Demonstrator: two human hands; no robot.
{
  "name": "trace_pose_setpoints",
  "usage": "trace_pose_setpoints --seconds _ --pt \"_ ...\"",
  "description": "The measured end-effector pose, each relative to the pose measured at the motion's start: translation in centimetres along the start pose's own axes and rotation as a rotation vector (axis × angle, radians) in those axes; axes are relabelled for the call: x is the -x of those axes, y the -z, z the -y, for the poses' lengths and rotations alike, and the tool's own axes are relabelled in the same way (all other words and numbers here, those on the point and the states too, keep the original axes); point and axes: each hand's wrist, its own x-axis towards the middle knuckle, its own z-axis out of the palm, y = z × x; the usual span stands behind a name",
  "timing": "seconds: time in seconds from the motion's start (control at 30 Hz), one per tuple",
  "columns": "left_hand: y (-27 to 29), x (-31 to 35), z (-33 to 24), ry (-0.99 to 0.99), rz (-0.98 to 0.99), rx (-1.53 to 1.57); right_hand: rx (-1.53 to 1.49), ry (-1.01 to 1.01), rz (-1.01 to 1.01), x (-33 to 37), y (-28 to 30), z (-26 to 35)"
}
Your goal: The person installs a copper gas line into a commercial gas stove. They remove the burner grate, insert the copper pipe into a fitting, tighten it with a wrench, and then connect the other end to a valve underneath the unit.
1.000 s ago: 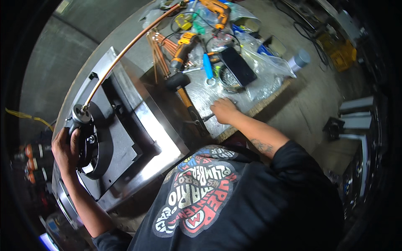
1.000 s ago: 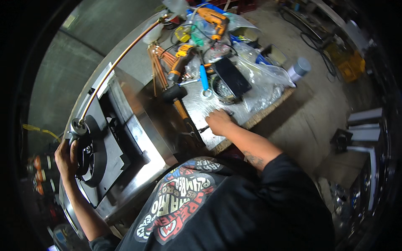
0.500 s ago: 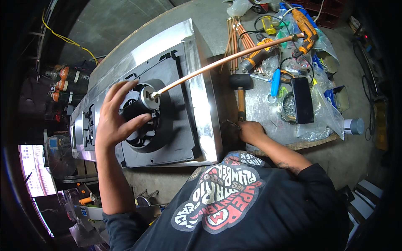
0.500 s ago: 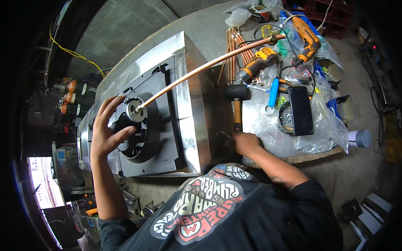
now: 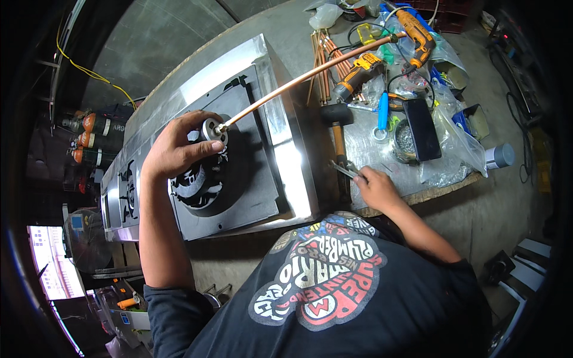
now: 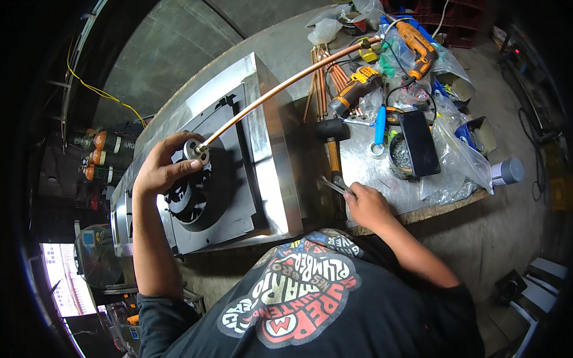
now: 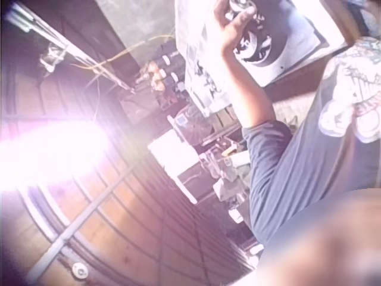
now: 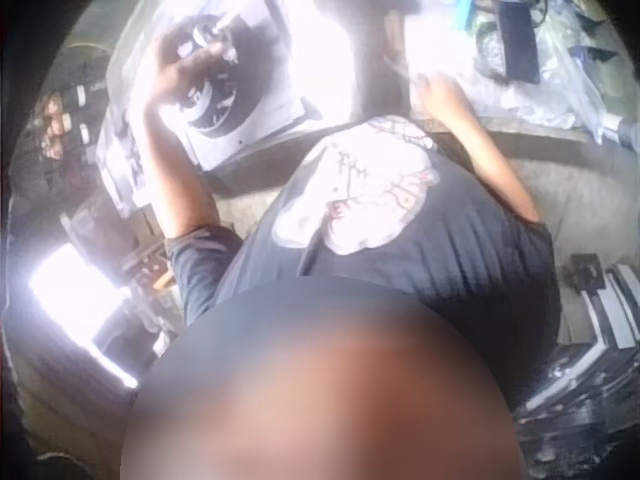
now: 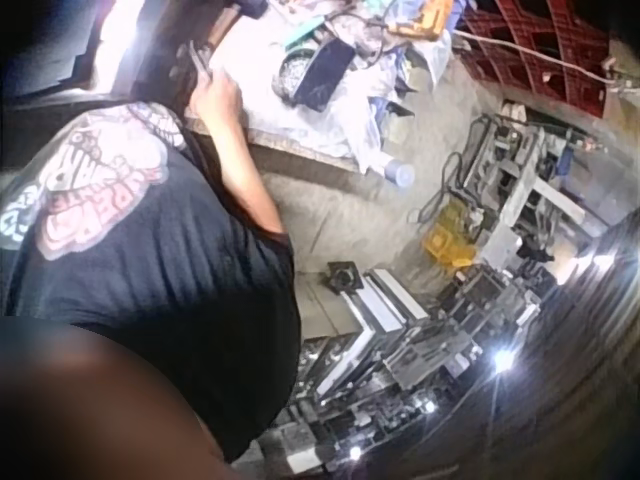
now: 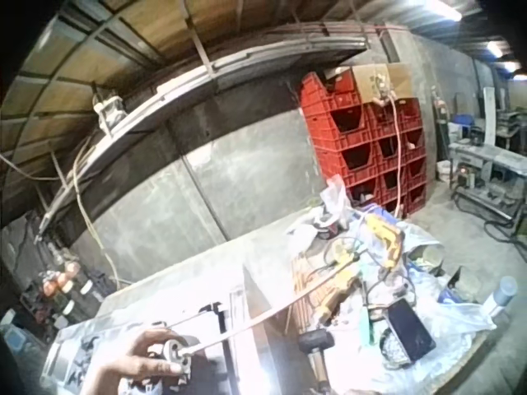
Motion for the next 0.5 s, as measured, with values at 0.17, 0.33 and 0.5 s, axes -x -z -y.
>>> trace_pose_setpoints --seconds 0.17,0.33,0.5 --pt "-0.4 -0.1 0.0 0.023 0.03 0.145 -0.351 0.092 -0.134 1.4 8.1 7.9" --pt "-4.7 2.5 -5.6 -0.7 -0.581 -0.404 -0.498 0.257 -0.157 1.2 9.8 16.3" --pt "-9.0 3.9 -9.0 -0.708 -0.375 -0.436 -0.336 0.489 -0.187 -0.1 8.7 21.8"
